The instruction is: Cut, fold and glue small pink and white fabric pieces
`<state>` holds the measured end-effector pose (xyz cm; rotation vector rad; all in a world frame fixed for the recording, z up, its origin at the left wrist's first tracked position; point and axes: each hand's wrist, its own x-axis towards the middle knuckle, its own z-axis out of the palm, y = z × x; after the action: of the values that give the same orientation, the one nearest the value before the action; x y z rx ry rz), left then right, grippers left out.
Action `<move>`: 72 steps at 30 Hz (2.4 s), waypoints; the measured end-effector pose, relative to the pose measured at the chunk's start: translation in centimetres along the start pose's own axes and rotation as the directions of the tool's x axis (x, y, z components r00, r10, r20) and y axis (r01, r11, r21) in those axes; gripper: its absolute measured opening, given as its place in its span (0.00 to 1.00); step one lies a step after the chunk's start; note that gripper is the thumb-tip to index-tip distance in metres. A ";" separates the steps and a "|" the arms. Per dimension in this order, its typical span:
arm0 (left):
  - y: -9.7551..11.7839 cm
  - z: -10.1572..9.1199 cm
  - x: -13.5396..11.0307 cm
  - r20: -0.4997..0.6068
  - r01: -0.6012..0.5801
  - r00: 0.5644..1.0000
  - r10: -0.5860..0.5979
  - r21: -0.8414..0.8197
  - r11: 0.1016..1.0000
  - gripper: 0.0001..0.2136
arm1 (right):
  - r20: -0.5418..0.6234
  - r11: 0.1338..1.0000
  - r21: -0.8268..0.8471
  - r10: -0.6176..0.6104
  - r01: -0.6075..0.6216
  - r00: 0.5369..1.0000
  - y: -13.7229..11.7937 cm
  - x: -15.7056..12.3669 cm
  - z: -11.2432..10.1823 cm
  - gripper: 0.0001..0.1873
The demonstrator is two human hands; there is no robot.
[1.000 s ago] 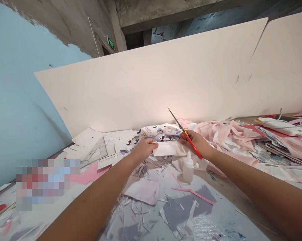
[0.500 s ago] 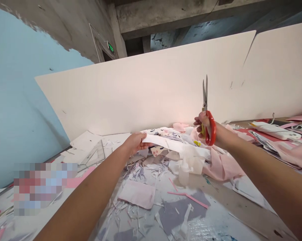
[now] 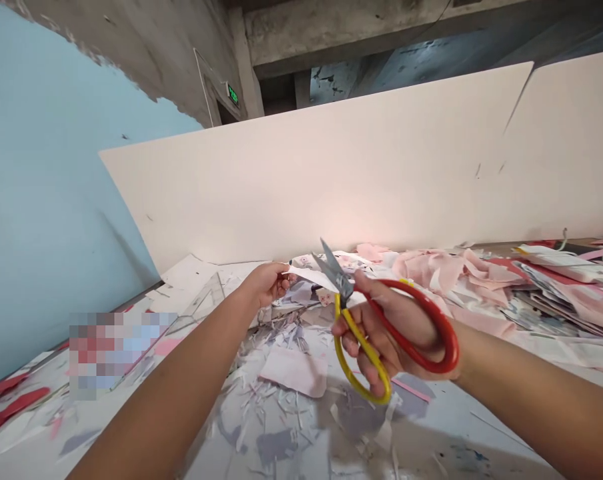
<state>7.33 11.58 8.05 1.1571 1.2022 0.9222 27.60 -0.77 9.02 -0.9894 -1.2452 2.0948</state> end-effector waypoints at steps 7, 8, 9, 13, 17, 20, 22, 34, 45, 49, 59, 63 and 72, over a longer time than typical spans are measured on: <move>-1.8 -2.5 -2.2 -0.028 -0.044 0.999 0.043 -0.018 0.999 0.05 | 0.058 0.984 -0.018 0.179 -0.178 0.982 3.6 0.9 2.1 0.37; -2.2 -2.7 -2.4 -0.024 -0.053 0.998 0.052 -0.025 0.998 0.03 | 0.061 0.978 -0.015 0.207 -0.206 0.977 4.0 0.9 2.4 0.38; -2.5 -2.9 -2.6 -0.017 -0.060 0.998 0.059 -0.032 0.998 0.03 | 0.051 0.971 -0.014 0.240 -0.239 0.970 4.3 1.1 2.7 0.39; -3.5 -3.2 -3.0 0.014 -0.084 0.996 0.085 -0.042 0.996 0.05 | -0.061 0.932 0.002 0.361 -0.362 0.931 4.7 2.3 3.5 0.41; -4.0 -3.3 -3.3 0.037 -0.115 0.993 0.116 -0.025 0.993 0.05 | -0.094 0.932 0.036 0.363 -0.361 0.927 4.4 4.0 3.6 0.38; -4.2 -3.4 -3.2 0.061 -0.112 0.992 0.112 -0.002 0.994 0.06 | -0.114 0.938 0.068 0.347 -0.341 0.931 4.3 4.8 3.4 0.37; -4.5 -3.5 -3.1 0.084 -0.104 0.991 0.103 0.010 0.995 0.06 | -0.120 0.940 0.087 0.339 -0.330 0.933 4.4 5.1 3.2 0.38; -5.9 -3.6 -2.5 0.217 -0.133 0.969 0.115 0.069 0.989 0.12 | -0.093 0.927 0.080 0.373 -0.366 0.923 5.0 5.1 2.5 0.36; -5.8 -3.8 -2.8 0.270 -0.116 0.959 0.087 0.095 0.989 0.11 | -0.124 0.950 0.029 0.312 -0.310 0.942 5.5 5.0 2.7 0.36; -6.0 -4.0 -2.6 0.272 -0.117 0.958 0.090 0.081 0.990 0.12 | -0.117 0.951 0.023 0.310 -0.310 0.943 5.6 5.1 2.6 0.36; -5.4 -3.7 -3.2 0.265 -0.113 0.960 0.091 0.070 0.991 0.12 | -0.118 0.945 -0.002 0.324 -0.327 0.939 5.5 4.9 2.7 0.35; -5.2 -3.6 -3.4 0.265 -0.107 0.961 0.083 0.077 0.991 0.11 | -0.120 0.944 -0.003 0.329 -0.331 0.937 5.6 4.9 2.7 0.35; -5.2 -3.7 -3.4 0.272 -0.105 0.959 0.076 0.095 0.990 0.10 | -0.126 0.947 0.035 0.321 -0.319 0.939 5.4 4.9 2.6 0.36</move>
<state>2.89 7.85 3.71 1.3865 0.9947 0.7466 22.22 -1.07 3.38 -1.3779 -1.0589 2.2314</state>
